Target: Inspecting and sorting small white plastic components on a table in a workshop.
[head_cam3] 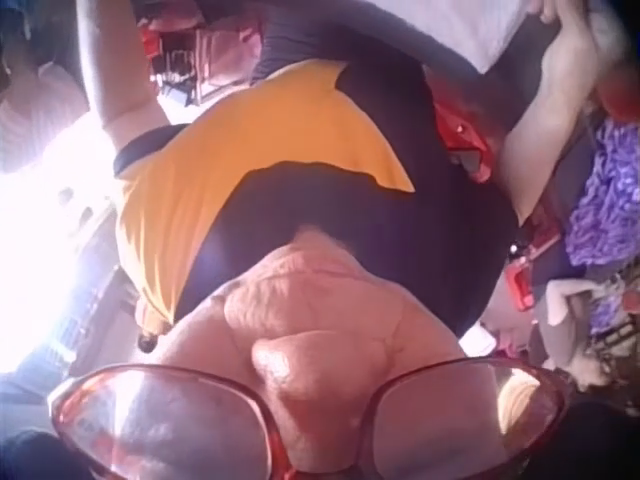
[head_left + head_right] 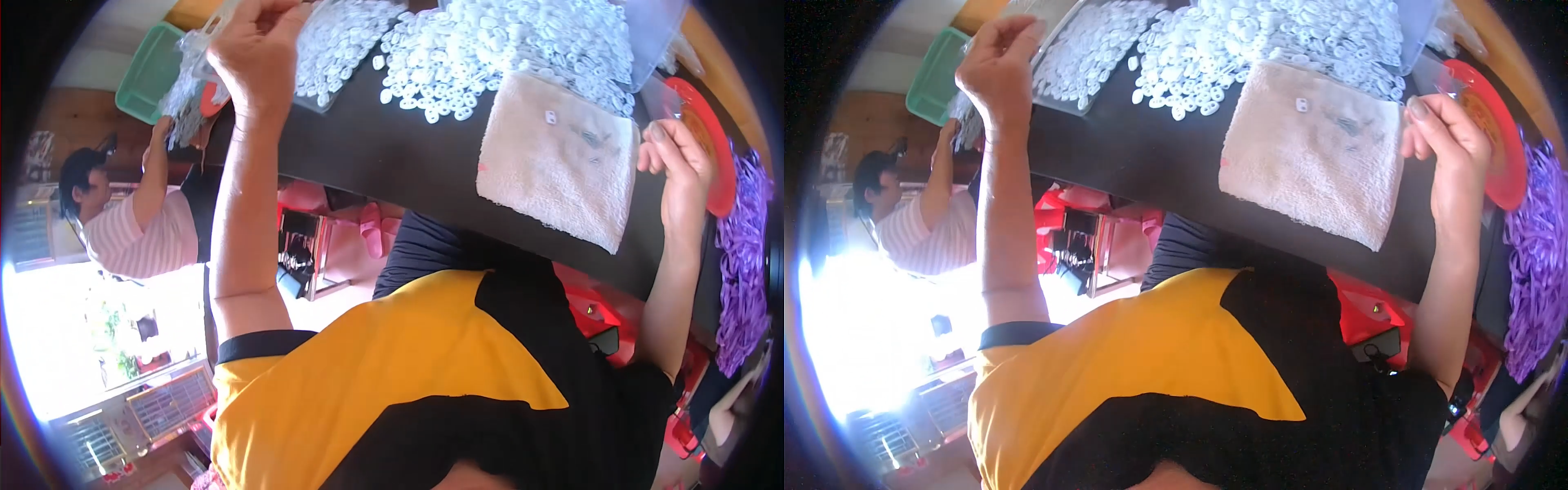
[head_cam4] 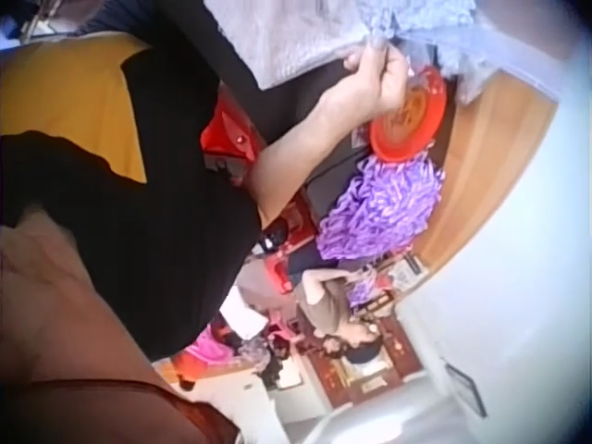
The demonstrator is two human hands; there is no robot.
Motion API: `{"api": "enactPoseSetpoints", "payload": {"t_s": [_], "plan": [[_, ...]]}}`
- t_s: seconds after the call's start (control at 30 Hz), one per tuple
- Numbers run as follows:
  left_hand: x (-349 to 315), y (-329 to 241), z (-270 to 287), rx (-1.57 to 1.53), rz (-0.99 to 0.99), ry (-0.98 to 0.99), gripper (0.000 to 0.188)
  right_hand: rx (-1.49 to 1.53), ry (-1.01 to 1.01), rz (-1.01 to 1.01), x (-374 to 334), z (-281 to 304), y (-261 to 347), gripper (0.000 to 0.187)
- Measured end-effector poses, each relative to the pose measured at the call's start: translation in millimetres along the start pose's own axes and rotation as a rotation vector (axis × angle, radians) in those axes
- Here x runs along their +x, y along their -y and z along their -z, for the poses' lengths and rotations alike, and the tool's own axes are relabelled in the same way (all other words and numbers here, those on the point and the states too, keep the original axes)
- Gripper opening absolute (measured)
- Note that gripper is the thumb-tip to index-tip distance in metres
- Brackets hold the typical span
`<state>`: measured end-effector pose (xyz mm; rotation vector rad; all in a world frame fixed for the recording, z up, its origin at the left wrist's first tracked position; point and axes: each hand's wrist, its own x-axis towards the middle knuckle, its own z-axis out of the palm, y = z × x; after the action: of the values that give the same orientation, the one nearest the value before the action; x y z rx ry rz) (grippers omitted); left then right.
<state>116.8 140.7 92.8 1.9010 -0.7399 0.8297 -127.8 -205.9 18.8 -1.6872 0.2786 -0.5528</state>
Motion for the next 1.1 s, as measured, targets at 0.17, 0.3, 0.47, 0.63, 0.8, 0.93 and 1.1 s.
{"api": "enactPoseSetpoints", "payload": {"t_s": [0.17,0.3,0.47,0.63,0.8,0.93,1.1], "plan": [[-65,-7,-3,0.098,-0.021,0.354,0.01,-0.041,0.043,0.021,1,-8,0,0.016],[-81,42,-37,0.26,-0.034,0.413,0.014,-0.05,0.056,0.017,-1,-12,0,0.016],[-66,44,-73,0.702,0.017,0.674,0.02,-0.122,0.043,-0.001,1,-9,-9,0.017],[-65,38,-77,0.808,0.126,0.734,0.02,-0.126,0.048,0.018,0,-12,-5,0.016],[-76,47,-74,0.809,0.009,0.655,0.018,-0.17,0.101,0.013,-4,-13,-4,0.015],[-76,45,-68,0.654,-0.104,0.578,0.011,-0.21,0.104,0.022,-5,-17,-4,0.015],[-37,-17,-35,0.324,-0.321,0.218,0.012,-0.269,0.077,-0.003,-8,-12,-8,0.014]]}}
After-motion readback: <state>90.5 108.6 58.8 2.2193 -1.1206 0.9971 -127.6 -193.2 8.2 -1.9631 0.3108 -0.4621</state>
